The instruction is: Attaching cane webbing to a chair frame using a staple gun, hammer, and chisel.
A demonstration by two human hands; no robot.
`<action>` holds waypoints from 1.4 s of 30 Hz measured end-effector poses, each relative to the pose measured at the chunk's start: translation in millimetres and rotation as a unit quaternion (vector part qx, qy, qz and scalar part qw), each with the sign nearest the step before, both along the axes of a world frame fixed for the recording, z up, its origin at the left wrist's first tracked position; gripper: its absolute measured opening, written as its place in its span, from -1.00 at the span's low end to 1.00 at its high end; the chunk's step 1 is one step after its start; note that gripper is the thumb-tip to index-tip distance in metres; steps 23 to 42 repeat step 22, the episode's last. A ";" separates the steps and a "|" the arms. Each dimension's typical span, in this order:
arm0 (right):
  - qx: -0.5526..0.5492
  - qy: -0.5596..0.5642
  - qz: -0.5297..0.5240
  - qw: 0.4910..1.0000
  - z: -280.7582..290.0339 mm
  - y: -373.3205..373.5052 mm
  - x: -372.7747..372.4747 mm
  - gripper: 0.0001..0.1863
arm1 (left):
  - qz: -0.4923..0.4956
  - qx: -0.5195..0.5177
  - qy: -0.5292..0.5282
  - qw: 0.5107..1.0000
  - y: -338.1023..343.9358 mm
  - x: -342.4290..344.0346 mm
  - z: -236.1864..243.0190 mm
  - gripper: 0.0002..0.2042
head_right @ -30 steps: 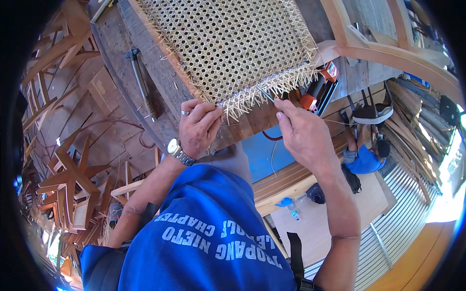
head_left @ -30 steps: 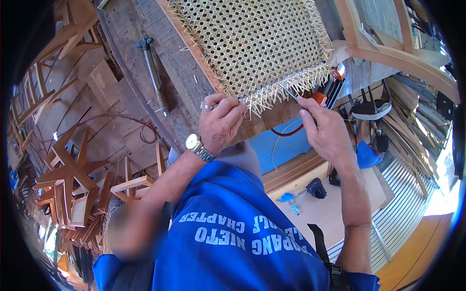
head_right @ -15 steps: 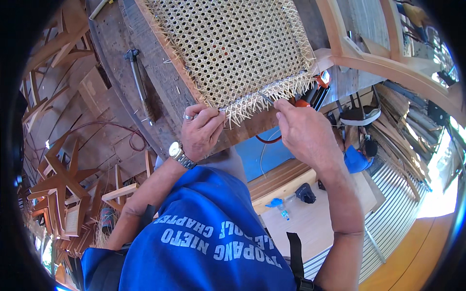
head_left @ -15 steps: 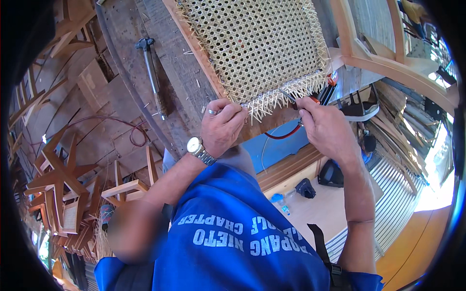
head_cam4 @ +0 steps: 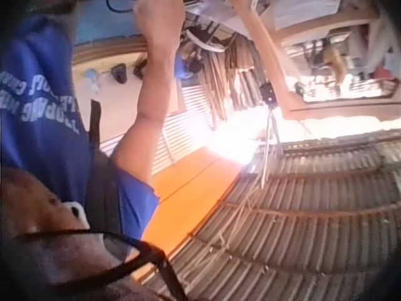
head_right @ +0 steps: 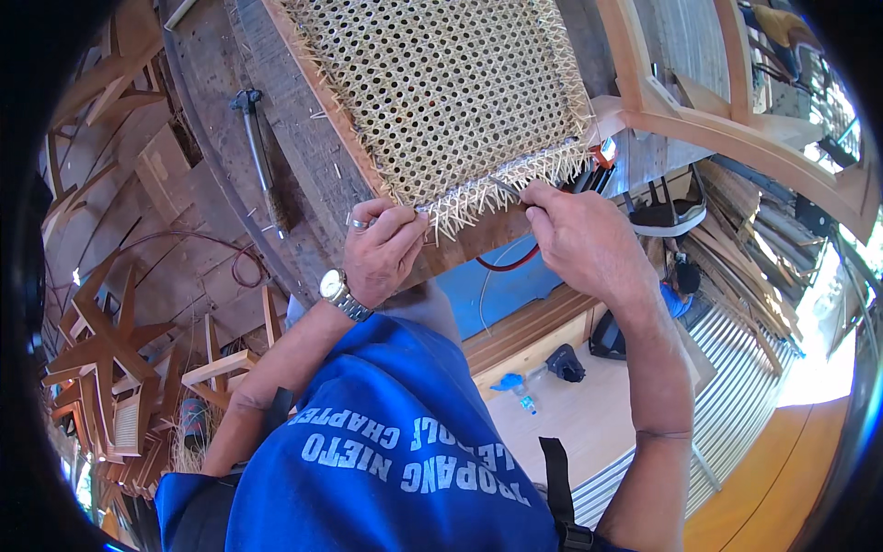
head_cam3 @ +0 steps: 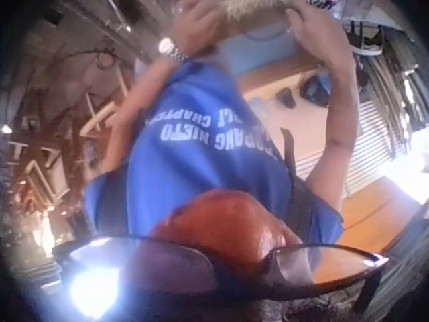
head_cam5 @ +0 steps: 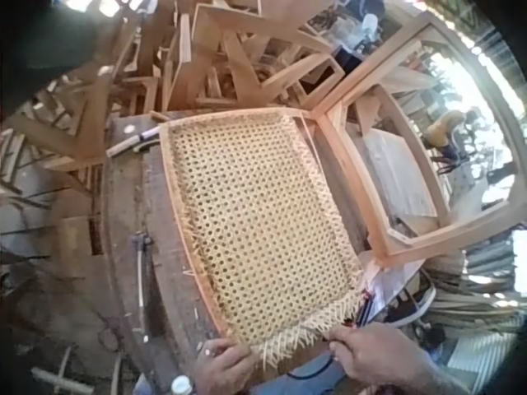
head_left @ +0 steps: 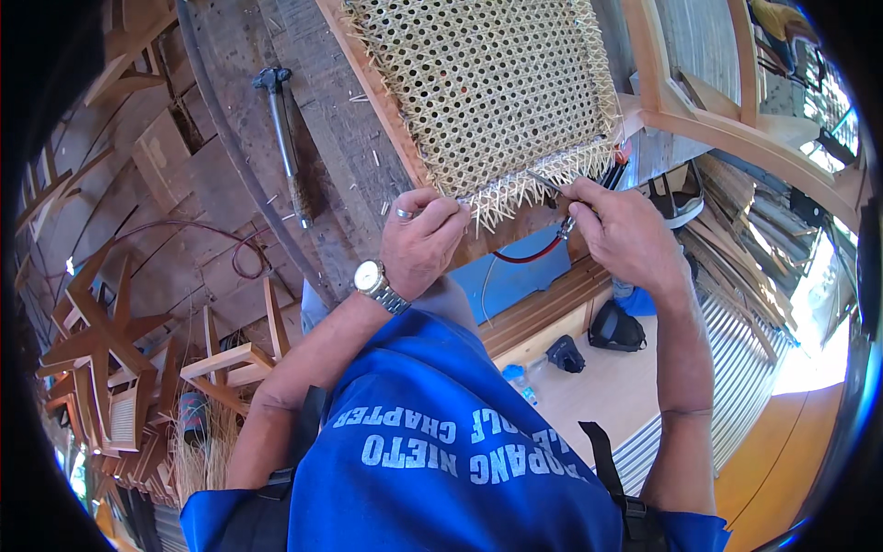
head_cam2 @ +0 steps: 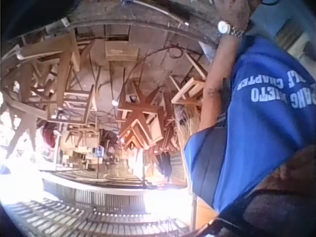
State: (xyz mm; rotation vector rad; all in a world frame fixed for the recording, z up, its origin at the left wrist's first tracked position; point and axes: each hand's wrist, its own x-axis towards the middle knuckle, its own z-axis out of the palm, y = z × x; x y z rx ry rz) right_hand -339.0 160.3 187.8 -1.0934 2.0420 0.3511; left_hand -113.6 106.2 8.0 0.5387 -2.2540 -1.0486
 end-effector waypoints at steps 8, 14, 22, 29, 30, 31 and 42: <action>0.057 0.007 0.036 0.998 3.0 -19.5 5.3 -0.75 | 0.001 0.002 -0.003 1.000 0.6 0.3 -0.7 -0.70; 0.104 0.058 0.140 0.983 5.5 -29.9 6.4 -0.75 | 0.007 0.020 0.004 1.000 4.3 -0.9 -2.2 -0.77; -0.070 -0.090 -0.163 0.980 -28.2 46.9 1.5 -0.68 | 0.003 0.001 0.008 1.000 1.6 -2.2 -1.0 -0.75; -0.070 -0.090 -0.163 0.980 -28.2 46.9 1.5 -0.68 | 0.003 0.001 0.008 1.000 1.6 -2.2 -1.0 -0.75; -0.070 -0.090 -0.163 0.980 -28.2 46.9 1.5 -0.68 | 0.003 0.001 0.008 1.000 1.6 -2.2 -1.0 -0.75; -0.070 -0.090 -0.163 0.980 -28.2 46.9 1.5 -0.68 | 0.003 0.001 0.008 1.000 1.6 -2.2 -1.0 -0.75; -0.070 -0.090 -0.163 0.980 -28.2 46.9 1.5 -0.68 | 0.003 0.001 0.008 1.000 1.6 -2.2 -1.0 -0.75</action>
